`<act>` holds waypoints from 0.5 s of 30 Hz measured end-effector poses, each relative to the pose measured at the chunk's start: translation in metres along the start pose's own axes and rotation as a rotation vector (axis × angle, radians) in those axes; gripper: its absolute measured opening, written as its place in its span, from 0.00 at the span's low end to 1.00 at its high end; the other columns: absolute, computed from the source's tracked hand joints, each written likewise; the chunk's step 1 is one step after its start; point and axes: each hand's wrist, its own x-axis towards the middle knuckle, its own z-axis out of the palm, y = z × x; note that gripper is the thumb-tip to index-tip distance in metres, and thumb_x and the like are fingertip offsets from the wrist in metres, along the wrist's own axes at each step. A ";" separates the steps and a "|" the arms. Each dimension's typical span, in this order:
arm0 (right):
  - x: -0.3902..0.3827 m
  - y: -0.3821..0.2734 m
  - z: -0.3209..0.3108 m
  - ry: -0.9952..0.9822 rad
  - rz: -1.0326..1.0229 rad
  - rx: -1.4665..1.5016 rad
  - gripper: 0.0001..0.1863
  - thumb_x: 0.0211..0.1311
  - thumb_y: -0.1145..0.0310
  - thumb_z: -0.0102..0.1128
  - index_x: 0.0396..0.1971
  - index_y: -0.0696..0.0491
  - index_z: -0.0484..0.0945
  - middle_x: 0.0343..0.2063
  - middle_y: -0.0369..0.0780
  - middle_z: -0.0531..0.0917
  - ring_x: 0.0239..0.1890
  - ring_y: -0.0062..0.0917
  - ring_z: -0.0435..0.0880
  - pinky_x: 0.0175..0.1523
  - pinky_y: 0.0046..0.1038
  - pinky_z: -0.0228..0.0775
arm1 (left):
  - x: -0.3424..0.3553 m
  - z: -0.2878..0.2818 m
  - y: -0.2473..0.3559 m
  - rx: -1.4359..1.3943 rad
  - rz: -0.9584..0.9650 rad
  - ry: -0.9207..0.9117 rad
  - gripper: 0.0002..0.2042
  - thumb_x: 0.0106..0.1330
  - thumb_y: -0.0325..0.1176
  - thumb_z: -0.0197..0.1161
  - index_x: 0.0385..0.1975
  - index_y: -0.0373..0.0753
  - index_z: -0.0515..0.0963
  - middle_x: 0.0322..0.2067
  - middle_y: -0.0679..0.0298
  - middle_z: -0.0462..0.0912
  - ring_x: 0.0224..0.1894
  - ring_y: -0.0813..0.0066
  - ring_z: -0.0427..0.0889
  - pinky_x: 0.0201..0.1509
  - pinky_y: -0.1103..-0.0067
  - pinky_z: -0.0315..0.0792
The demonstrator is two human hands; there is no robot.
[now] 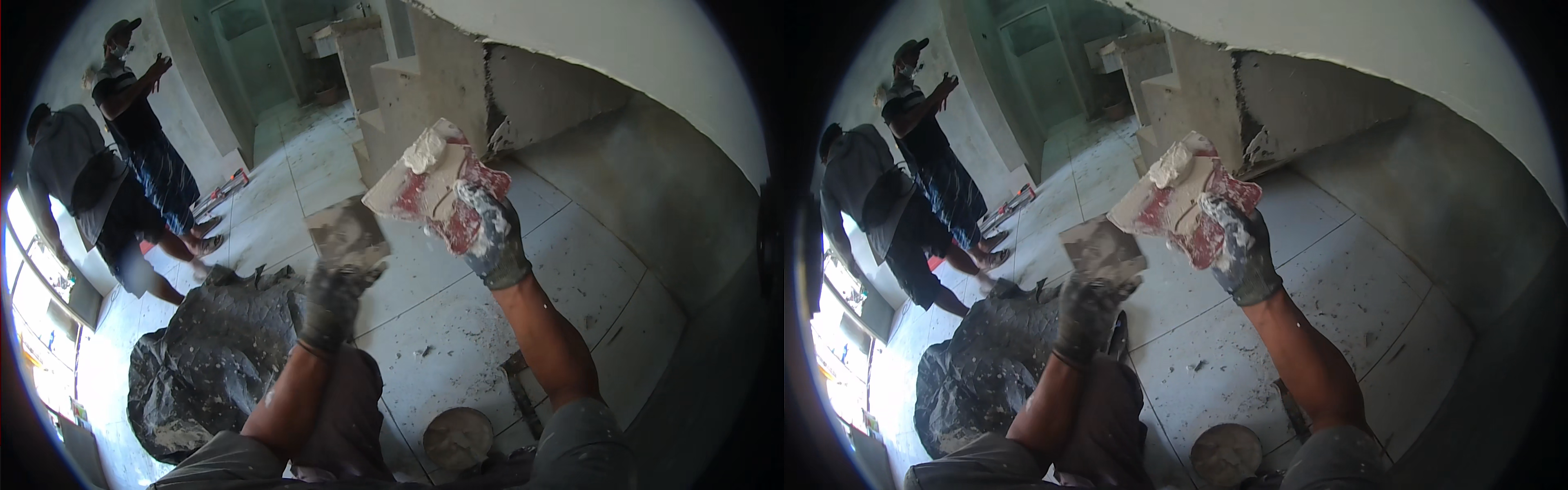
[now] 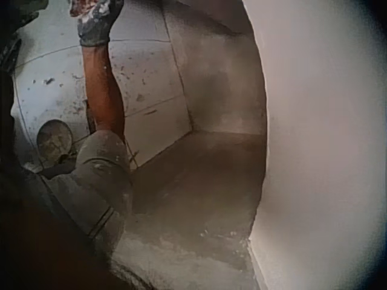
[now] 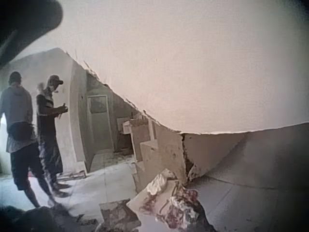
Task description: Applying plaster or putty to wall corners and recesses using putty knives.
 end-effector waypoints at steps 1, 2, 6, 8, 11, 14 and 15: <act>-0.003 -0.007 -0.007 0.038 -0.079 -0.146 0.17 0.63 0.75 0.54 0.51 0.60 0.70 0.47 0.41 0.77 0.48 0.28 0.80 0.52 0.30 0.77 | 0.009 0.007 0.014 -0.008 -0.003 -0.014 0.17 0.68 0.27 0.52 0.55 0.29 0.65 0.48 0.52 0.76 0.48 0.59 0.81 0.57 0.62 0.76; -0.003 -0.013 -0.018 0.109 0.222 0.385 0.18 0.61 0.78 0.56 0.51 0.60 0.71 0.48 0.43 0.77 0.49 0.30 0.79 0.52 0.31 0.77 | 0.016 0.024 0.038 -0.116 -0.131 0.061 0.17 0.69 0.28 0.52 0.54 0.28 0.65 0.48 0.51 0.76 0.48 0.58 0.81 0.55 0.61 0.77; -0.013 -0.011 -0.034 0.063 -0.050 -0.446 0.18 0.61 0.77 0.56 0.52 0.60 0.70 0.49 0.45 0.76 0.50 0.31 0.79 0.53 0.32 0.77 | 0.009 0.016 0.061 -0.129 -0.234 0.069 0.17 0.65 0.29 0.54 0.51 0.26 0.68 0.46 0.51 0.76 0.48 0.54 0.80 0.51 0.58 0.79; -0.010 -0.019 -0.033 -0.096 -0.596 -0.820 0.18 0.63 0.73 0.55 0.52 0.60 0.69 0.50 0.46 0.76 0.50 0.31 0.79 0.54 0.32 0.76 | 0.003 0.020 0.075 -0.449 -0.327 0.122 0.15 0.59 0.25 0.60 0.46 0.28 0.73 0.42 0.50 0.79 0.45 0.52 0.81 0.48 0.61 0.78; -0.016 -0.043 -0.007 0.015 -0.203 -0.372 0.17 0.65 0.71 0.51 0.52 0.60 0.69 0.49 0.45 0.76 0.50 0.31 0.79 0.55 0.32 0.75 | -0.004 -0.005 0.048 1.026 0.465 -0.192 0.16 0.56 0.23 0.62 0.45 0.31 0.75 0.38 0.51 0.81 0.42 0.52 0.82 0.45 0.64 0.78; -0.008 -0.054 0.004 0.140 0.020 0.119 0.17 0.64 0.72 0.51 0.52 0.60 0.70 0.48 0.44 0.76 0.50 0.29 0.78 0.54 0.32 0.75 | -0.003 0.007 0.043 0.836 0.389 -0.117 0.18 0.53 0.24 0.66 0.45 0.32 0.75 0.37 0.51 0.81 0.39 0.52 0.82 0.41 0.66 0.77; -0.006 -0.059 0.009 0.216 0.052 0.215 0.17 0.64 0.72 0.51 0.52 0.60 0.69 0.48 0.43 0.76 0.50 0.28 0.77 0.54 0.32 0.75 | -0.007 0.007 0.039 0.512 -0.009 0.040 0.18 0.53 0.24 0.67 0.45 0.32 0.75 0.37 0.51 0.81 0.39 0.53 0.82 0.41 0.67 0.77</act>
